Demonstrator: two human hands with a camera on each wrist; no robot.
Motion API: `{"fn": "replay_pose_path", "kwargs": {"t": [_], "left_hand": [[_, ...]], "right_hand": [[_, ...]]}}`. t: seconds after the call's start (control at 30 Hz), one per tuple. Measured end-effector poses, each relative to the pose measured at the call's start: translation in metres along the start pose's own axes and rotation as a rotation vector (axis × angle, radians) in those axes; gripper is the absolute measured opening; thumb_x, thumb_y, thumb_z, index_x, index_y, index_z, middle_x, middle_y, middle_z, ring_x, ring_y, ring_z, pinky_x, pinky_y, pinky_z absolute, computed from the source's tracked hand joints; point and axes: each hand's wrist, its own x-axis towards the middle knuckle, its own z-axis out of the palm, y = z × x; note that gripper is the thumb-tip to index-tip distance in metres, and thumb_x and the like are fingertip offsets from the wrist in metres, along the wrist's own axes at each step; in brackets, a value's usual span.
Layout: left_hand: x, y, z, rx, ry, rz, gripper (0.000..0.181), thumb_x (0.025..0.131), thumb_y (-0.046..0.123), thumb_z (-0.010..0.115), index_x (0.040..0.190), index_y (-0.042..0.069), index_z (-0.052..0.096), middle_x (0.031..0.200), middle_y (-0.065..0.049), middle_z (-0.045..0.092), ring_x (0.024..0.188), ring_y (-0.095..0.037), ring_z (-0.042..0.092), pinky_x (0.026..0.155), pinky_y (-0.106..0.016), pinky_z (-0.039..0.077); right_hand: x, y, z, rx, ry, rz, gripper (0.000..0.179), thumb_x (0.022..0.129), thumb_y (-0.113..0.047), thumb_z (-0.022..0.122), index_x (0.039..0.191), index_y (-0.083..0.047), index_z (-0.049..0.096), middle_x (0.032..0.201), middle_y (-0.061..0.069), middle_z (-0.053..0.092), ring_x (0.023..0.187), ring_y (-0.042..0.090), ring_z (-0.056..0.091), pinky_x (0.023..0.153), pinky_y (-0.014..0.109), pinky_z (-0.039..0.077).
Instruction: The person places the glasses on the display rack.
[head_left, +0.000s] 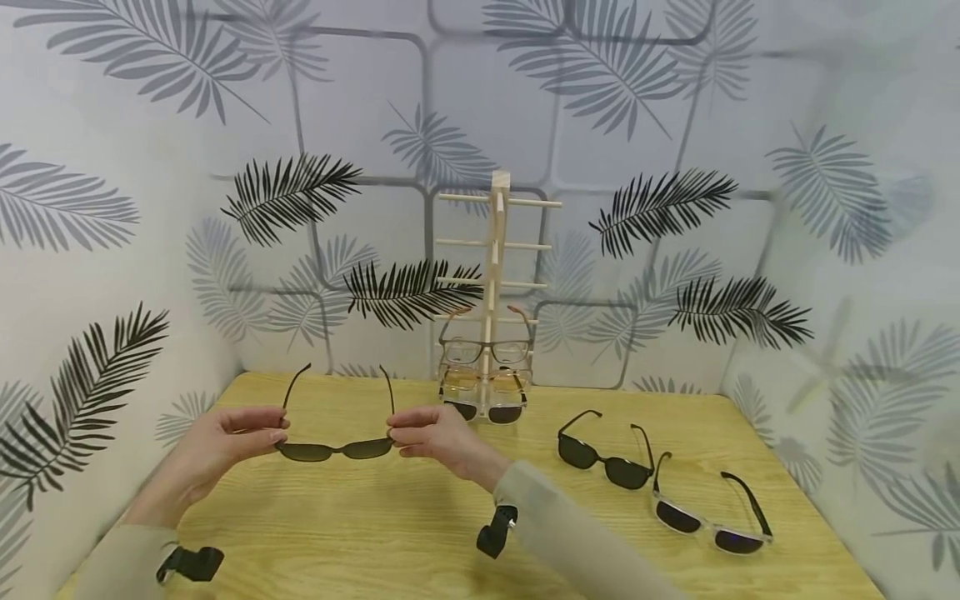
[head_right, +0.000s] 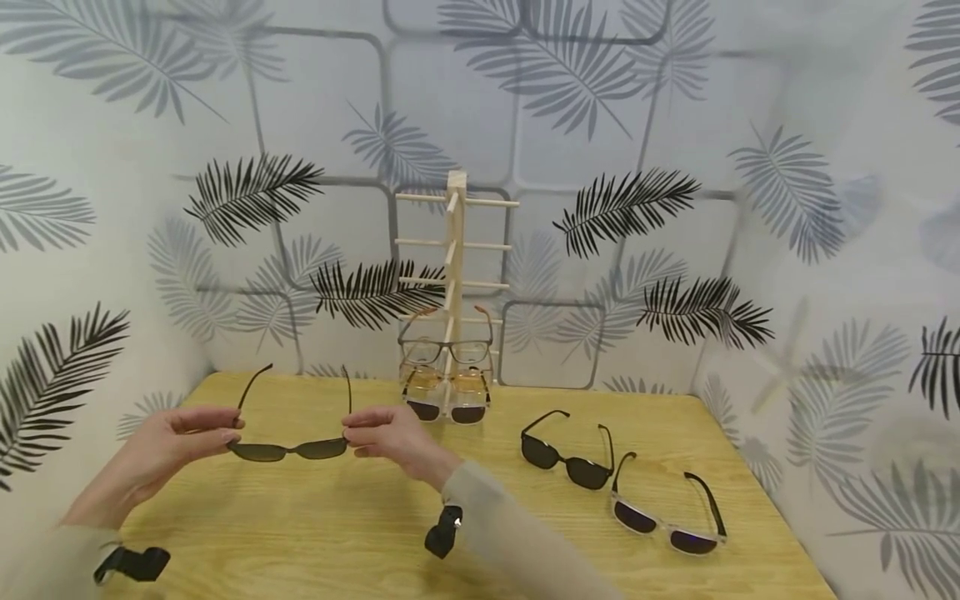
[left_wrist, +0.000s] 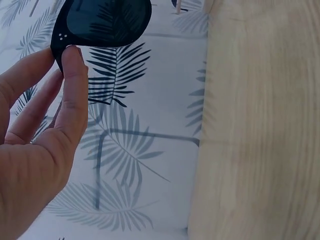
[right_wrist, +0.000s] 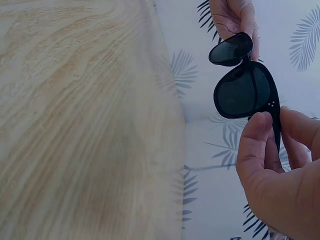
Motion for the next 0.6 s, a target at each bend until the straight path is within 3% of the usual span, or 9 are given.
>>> {"fn": "replay_pose_path", "kwargs": {"t": [0.17,0.37,0.6], "left_hand": [[0.007,0.012,0.005,-0.046,-0.024,0.027,0.029,0.094,0.001,0.063,0.112,0.022,0.072,0.106,0.008,0.073,0.098,-0.007,0.069,0.086,-0.024,0.057],[0.017,0.022,0.01,-0.083,-0.036,0.045,0.028,0.095,0.003,0.062,0.115,0.02,0.072,0.108,0.007,0.073,0.1,-0.008,0.069,0.088,-0.022,0.056],[0.025,0.03,0.02,-0.261,-0.082,0.076,0.03,0.096,-0.005,0.056,0.117,0.009,0.072,0.108,0.001,0.074,0.1,-0.011,0.07,0.089,-0.023,0.056]], "right_hand": [[-0.003,-0.013,-0.008,0.014,0.003,-0.001,0.03,0.093,-0.004,0.065,0.123,0.002,0.066,0.118,0.017,0.067,0.084,0.012,0.068,0.079,0.028,0.059],[-0.011,-0.031,-0.017,0.039,0.007,-0.002,0.035,0.094,-0.004,0.064,0.128,0.002,0.062,0.106,0.006,0.068,0.086,0.014,0.067,0.079,0.027,0.058],[-0.021,-0.052,-0.025,0.049,0.021,-0.032,0.035,0.094,-0.005,0.065,0.129,0.0,0.063,0.103,0.002,0.068,0.088,0.013,0.068,0.08,0.027,0.058]]}}
